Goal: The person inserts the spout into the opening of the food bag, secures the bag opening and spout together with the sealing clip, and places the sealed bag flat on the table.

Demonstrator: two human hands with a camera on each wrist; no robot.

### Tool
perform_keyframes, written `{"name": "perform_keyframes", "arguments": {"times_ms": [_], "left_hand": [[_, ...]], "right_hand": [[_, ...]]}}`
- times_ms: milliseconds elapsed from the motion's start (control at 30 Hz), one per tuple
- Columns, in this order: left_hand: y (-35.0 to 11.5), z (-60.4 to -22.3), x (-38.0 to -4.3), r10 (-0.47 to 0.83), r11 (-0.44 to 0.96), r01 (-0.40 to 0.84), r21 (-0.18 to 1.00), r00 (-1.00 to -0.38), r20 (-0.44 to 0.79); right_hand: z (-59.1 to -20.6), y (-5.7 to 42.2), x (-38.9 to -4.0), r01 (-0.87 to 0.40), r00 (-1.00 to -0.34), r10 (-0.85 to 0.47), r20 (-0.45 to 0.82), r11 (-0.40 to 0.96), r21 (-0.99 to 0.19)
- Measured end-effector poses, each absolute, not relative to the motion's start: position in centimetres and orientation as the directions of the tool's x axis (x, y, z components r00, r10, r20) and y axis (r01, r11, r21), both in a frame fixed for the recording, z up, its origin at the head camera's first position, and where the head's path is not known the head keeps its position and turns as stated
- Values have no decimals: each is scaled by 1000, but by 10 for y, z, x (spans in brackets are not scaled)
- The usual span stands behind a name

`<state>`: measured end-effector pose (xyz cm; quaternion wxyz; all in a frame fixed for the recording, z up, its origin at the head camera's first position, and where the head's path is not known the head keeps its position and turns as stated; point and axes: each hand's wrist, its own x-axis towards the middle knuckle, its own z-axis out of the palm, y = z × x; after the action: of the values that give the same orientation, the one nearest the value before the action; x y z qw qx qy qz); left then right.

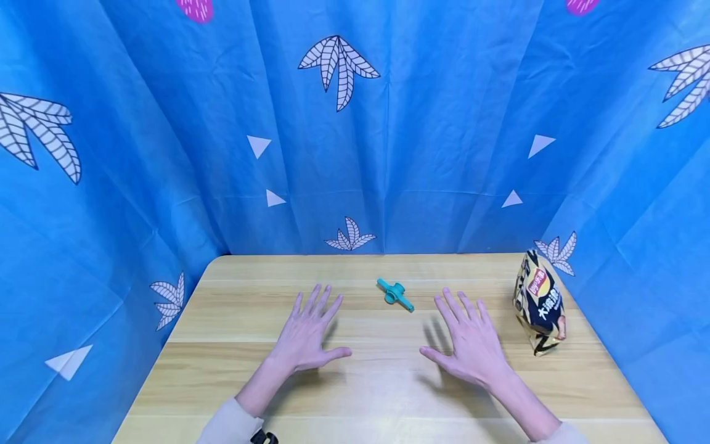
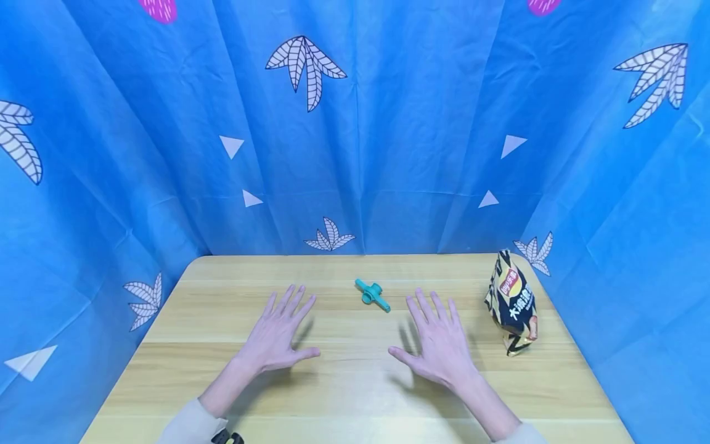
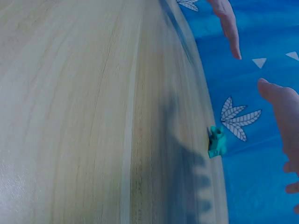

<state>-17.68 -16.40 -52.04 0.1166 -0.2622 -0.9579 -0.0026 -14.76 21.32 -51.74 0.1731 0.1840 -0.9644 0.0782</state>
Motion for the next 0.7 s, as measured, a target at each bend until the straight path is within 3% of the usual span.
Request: {"name": "perform_keyframes", "arguments": {"times_ms": [367,700], "left_hand": [[-164,-525,-196,519,850,528,-4,-834,188],[-160,-537,-219,567,822,568,-40,-808,160]], "right_hand": [[-523,212,-160,-383,-883,-330,334,917,-108],[-531,211,-173,-387,-889,-338,309,915,-112]]}}
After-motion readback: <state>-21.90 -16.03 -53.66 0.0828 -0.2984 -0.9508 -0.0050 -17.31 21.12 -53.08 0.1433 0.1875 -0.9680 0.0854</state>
